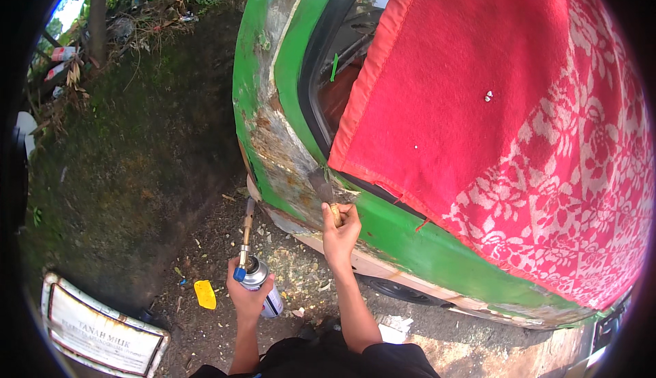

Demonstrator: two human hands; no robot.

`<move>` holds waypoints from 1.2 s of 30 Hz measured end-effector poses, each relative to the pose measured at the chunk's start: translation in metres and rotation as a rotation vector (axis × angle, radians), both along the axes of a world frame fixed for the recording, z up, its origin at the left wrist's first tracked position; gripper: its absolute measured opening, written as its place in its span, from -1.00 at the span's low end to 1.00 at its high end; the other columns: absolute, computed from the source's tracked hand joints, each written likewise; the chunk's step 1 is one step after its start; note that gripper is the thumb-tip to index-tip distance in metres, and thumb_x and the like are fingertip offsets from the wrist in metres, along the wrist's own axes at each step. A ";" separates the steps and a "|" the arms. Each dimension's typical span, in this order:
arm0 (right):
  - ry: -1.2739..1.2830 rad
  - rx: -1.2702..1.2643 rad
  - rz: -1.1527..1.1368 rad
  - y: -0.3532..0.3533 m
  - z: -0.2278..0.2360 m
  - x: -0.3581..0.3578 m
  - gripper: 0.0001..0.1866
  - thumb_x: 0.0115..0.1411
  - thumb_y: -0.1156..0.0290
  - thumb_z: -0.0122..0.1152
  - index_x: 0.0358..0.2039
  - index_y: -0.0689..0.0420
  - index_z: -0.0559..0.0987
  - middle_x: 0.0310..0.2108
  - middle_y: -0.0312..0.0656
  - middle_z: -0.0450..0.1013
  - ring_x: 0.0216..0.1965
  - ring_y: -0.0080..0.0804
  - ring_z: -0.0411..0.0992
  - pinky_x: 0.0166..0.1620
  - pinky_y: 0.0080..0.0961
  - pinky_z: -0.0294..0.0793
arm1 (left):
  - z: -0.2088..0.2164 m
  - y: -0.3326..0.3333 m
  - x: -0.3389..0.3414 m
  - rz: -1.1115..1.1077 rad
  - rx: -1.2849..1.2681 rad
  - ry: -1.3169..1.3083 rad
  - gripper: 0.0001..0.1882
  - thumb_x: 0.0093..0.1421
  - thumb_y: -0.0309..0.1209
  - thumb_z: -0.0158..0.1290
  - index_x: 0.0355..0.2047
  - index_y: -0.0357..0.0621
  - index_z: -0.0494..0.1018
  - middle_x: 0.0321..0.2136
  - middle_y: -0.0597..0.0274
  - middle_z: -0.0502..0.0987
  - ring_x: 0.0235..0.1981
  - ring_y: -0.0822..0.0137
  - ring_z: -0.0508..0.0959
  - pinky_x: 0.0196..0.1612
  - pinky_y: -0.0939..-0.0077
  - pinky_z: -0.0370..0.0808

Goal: The person uses a blowtorch to heat the side panel of a green vehicle and a scraper to remove softened paint and rust. The person repeatedly applies heat and scrapes the same area, gradually exposing bare metal.

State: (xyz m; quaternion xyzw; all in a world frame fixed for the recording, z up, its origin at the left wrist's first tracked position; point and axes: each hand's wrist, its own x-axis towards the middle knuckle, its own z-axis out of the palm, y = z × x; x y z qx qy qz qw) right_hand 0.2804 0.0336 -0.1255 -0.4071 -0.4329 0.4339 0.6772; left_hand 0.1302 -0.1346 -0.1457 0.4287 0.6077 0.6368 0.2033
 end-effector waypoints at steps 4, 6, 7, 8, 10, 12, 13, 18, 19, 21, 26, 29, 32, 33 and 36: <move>0.034 -0.061 -0.012 -0.013 -0.001 0.001 -0.74 0.27 0.48 0.36 -0.35 0.22 0.39 -0.53 -0.41 0.36 -0.52 -0.77 0.20 -0.49 -0.69 0.14 | -0.001 -0.009 -0.001 0.016 0.013 0.040 -0.40 -0.04 -0.52 0.41 -0.04 -0.23 0.33 -0.32 0.29 0.52 -0.30 0.47 0.56 -0.18 0.52 0.52; 0.037 -0.031 -0.029 -0.004 0.015 -0.007 -0.73 0.27 0.47 0.37 -0.37 0.19 0.38 -0.54 -0.42 0.36 -0.53 -0.78 0.18 -0.50 -0.69 0.13 | 0.006 -0.007 -0.003 0.004 0.003 -0.015 -0.41 -0.03 -0.52 0.41 -0.04 -0.23 0.33 -0.32 0.29 0.53 -0.30 0.47 0.56 -0.18 0.53 0.53; 0.051 0.058 0.021 0.010 0.018 -0.012 -0.72 0.28 0.46 0.37 -0.38 0.18 0.38 -0.54 -0.42 0.37 -0.54 -0.78 0.18 -0.51 -0.68 0.13 | 0.009 -0.004 -0.002 -0.008 -0.003 -0.048 -0.41 -0.03 -0.52 0.41 -0.04 -0.23 0.33 -0.32 0.29 0.53 -0.30 0.47 0.57 -0.18 0.53 0.53; -0.016 0.105 0.006 0.018 0.028 -0.019 -0.73 0.30 0.47 0.33 -0.36 0.16 0.36 -0.58 -0.45 0.33 -0.62 -0.78 0.15 -0.59 -0.67 0.09 | 0.014 -0.002 -0.001 -0.011 -0.014 -0.079 -0.41 -0.03 -0.51 0.41 -0.04 -0.23 0.33 -0.31 0.28 0.53 -0.29 0.47 0.57 -0.16 0.53 0.53; -0.099 0.083 -0.010 0.009 0.046 -0.024 -0.72 0.28 0.47 0.36 -0.37 0.21 0.36 -0.54 -0.38 0.38 -0.52 -0.74 0.22 -0.49 -0.65 0.18 | 0.010 -0.004 -0.001 0.004 -0.006 -0.061 -0.37 -0.06 -0.46 0.44 -0.04 -0.27 0.35 -0.32 0.24 0.55 -0.30 0.44 0.56 -0.18 0.49 0.53; -0.109 0.053 -0.040 -0.003 0.020 -0.019 -0.71 0.28 0.47 0.36 -0.36 0.21 0.36 -0.54 -0.36 0.38 -0.52 -0.72 0.23 -0.49 -0.63 0.20 | 0.013 -0.003 -0.006 0.019 0.045 -0.017 -0.34 -0.09 -0.42 0.47 -0.04 -0.29 0.36 -0.32 0.21 0.56 -0.30 0.42 0.57 -0.18 0.45 0.54; -0.116 0.030 -0.058 -0.010 0.003 -0.016 -0.71 0.28 0.46 0.36 -0.35 0.22 0.35 -0.54 -0.34 0.37 -0.51 -0.71 0.24 -0.48 -0.63 0.21 | 0.016 -0.003 -0.008 0.023 0.043 -0.023 -0.34 -0.09 -0.41 0.47 -0.04 -0.29 0.36 -0.32 0.21 0.56 -0.30 0.41 0.57 -0.17 0.45 0.54; -0.120 -0.063 -0.042 -0.025 -0.018 0.004 -0.73 0.32 0.46 0.30 -0.33 0.23 0.34 -0.54 -0.32 0.36 -0.52 -0.69 0.26 -0.49 -0.62 0.21 | 0.016 0.003 -0.007 0.009 0.009 -0.080 -0.37 -0.07 -0.47 0.44 -0.04 -0.29 0.35 -0.31 0.20 0.56 -0.30 0.43 0.57 -0.17 0.46 0.54; -0.117 -0.057 -0.038 -0.026 -0.009 0.006 -0.74 0.33 0.47 0.28 -0.33 0.23 0.33 -0.55 -0.31 0.36 -0.53 -0.69 0.25 -0.49 -0.62 0.21 | 0.017 0.005 -0.008 0.002 0.004 -0.109 -0.38 -0.06 -0.49 0.44 -0.04 -0.29 0.35 -0.31 0.20 0.56 -0.30 0.43 0.57 -0.17 0.46 0.54; -0.103 -0.034 0.032 -0.029 0.002 0.011 -0.78 0.40 0.42 0.16 -0.30 0.19 0.31 -0.56 -0.32 0.35 -0.61 -0.71 0.20 -0.58 -0.63 0.13 | 0.008 0.009 -0.008 -0.027 0.019 -0.076 -0.39 -0.06 -0.51 0.44 -0.04 -0.28 0.35 -0.30 0.19 0.57 -0.30 0.43 0.58 -0.17 0.47 0.54; -0.097 -0.093 0.112 -0.043 0.011 0.026 -0.77 0.44 0.35 0.09 -0.30 0.20 0.33 -0.58 -0.32 0.37 -0.60 -0.70 0.24 -0.56 -0.60 0.18 | 0.015 0.013 0.003 -0.095 0.016 -0.030 -0.40 -0.04 -0.49 0.44 -0.04 -0.26 0.35 -0.31 0.24 0.55 -0.28 0.46 0.57 -0.16 0.48 0.54; -0.040 -0.169 0.172 -0.046 0.013 0.039 -0.77 0.44 0.34 0.09 -0.31 0.19 0.35 -0.57 -0.31 0.38 -0.61 -0.70 0.24 -0.57 -0.61 0.17 | 0.020 0.014 0.009 -0.132 0.011 -0.031 -0.40 -0.04 -0.49 0.44 -0.04 -0.24 0.35 -0.32 0.27 0.54 -0.29 0.48 0.57 -0.16 0.49 0.54; -0.174 -0.137 0.103 -0.043 0.009 0.049 -0.79 0.42 0.36 0.14 -0.32 0.21 0.40 -0.57 -0.29 0.43 -0.60 -0.71 0.28 -0.56 -0.65 0.17 | 0.019 0.016 0.013 -0.172 -0.017 -0.035 -0.40 -0.04 -0.49 0.44 -0.04 -0.24 0.35 -0.30 0.25 0.55 -0.28 0.47 0.57 -0.16 0.49 0.54; -0.203 -0.139 0.099 -0.042 0.010 0.052 -0.79 0.41 0.37 0.14 -0.32 0.21 0.41 -0.57 -0.28 0.44 -0.60 -0.71 0.29 -0.56 -0.65 0.17 | 0.018 0.015 0.015 -0.177 -0.010 -0.052 -0.39 -0.06 -0.48 0.45 -0.05 -0.24 0.36 -0.32 0.25 0.56 -0.31 0.48 0.58 -0.18 0.49 0.55; -0.353 -0.120 0.072 -0.039 0.028 0.064 -0.82 0.35 0.43 0.19 -0.33 0.29 0.48 -0.56 -0.17 0.54 -0.58 -0.69 0.34 -0.53 -0.58 0.24 | 0.020 0.017 0.020 -0.181 0.043 -0.044 -0.37 -0.09 -0.45 0.47 -0.06 -0.25 0.37 -0.38 0.27 0.59 -0.37 0.49 0.59 -0.23 0.49 0.56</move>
